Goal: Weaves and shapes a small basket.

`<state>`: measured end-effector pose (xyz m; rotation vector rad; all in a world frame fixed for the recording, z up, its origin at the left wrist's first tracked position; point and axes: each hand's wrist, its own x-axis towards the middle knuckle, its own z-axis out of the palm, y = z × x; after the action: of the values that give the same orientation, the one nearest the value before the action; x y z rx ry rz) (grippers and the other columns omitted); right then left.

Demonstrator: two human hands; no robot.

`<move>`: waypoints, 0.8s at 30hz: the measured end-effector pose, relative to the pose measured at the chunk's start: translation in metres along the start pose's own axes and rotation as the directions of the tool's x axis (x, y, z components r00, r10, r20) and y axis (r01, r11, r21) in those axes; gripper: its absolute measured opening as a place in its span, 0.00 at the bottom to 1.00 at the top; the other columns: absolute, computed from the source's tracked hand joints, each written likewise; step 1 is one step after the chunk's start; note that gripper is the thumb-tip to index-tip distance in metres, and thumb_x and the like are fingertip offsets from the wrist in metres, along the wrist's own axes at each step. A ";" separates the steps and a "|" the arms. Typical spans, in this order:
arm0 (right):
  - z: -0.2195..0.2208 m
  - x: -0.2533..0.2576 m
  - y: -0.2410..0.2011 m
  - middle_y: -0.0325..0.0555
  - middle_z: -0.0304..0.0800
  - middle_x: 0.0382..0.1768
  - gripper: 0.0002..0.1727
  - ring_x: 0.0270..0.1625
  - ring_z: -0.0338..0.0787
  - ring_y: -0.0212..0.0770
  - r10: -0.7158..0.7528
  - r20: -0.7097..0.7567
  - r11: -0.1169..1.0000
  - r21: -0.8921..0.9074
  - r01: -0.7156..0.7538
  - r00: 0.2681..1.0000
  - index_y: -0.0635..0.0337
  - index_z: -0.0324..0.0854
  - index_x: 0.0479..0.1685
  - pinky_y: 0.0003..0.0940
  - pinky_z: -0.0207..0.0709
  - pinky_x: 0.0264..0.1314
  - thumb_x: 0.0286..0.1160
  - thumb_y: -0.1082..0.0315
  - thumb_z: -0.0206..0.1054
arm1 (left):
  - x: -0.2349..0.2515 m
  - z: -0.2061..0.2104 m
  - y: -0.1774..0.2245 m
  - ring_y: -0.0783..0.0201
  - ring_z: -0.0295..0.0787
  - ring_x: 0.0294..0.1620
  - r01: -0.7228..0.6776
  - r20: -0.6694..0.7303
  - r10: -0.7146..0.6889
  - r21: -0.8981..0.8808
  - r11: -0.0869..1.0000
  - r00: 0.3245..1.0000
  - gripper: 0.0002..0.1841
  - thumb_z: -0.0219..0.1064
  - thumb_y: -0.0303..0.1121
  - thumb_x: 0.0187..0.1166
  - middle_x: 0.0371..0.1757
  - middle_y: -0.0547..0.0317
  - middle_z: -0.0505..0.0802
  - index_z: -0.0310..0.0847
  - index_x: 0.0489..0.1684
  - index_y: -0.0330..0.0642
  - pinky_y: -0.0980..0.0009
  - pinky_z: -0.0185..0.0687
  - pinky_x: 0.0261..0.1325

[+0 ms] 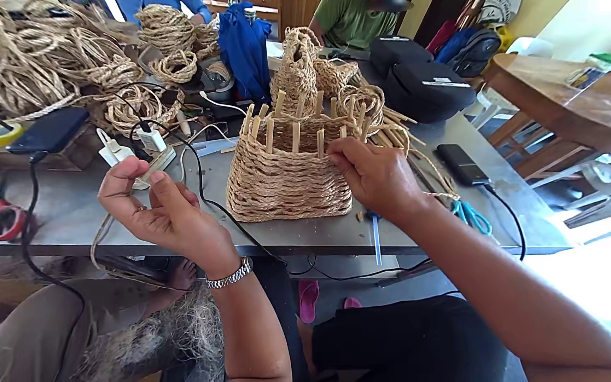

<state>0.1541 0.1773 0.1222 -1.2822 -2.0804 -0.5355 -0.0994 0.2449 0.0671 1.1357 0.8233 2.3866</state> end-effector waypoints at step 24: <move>0.011 -0.053 -0.007 0.44 0.87 0.32 0.30 0.28 0.86 0.38 0.202 -0.117 0.973 0.136 -0.186 0.972 0.60 0.61 0.90 0.38 0.85 0.32 0.89 0.65 0.57 | -0.015 0.017 -0.033 0.60 0.59 0.91 0.009 0.614 -0.239 0.354 0.935 0.752 0.44 0.49 0.66 0.85 0.94 0.55 0.61 0.47 0.96 0.50 0.53 0.59 0.89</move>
<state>0.1623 0.1469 0.0775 -1.3242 -1.8278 -0.3847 -0.0740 0.2682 0.0459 1.8278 1.0109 1.5684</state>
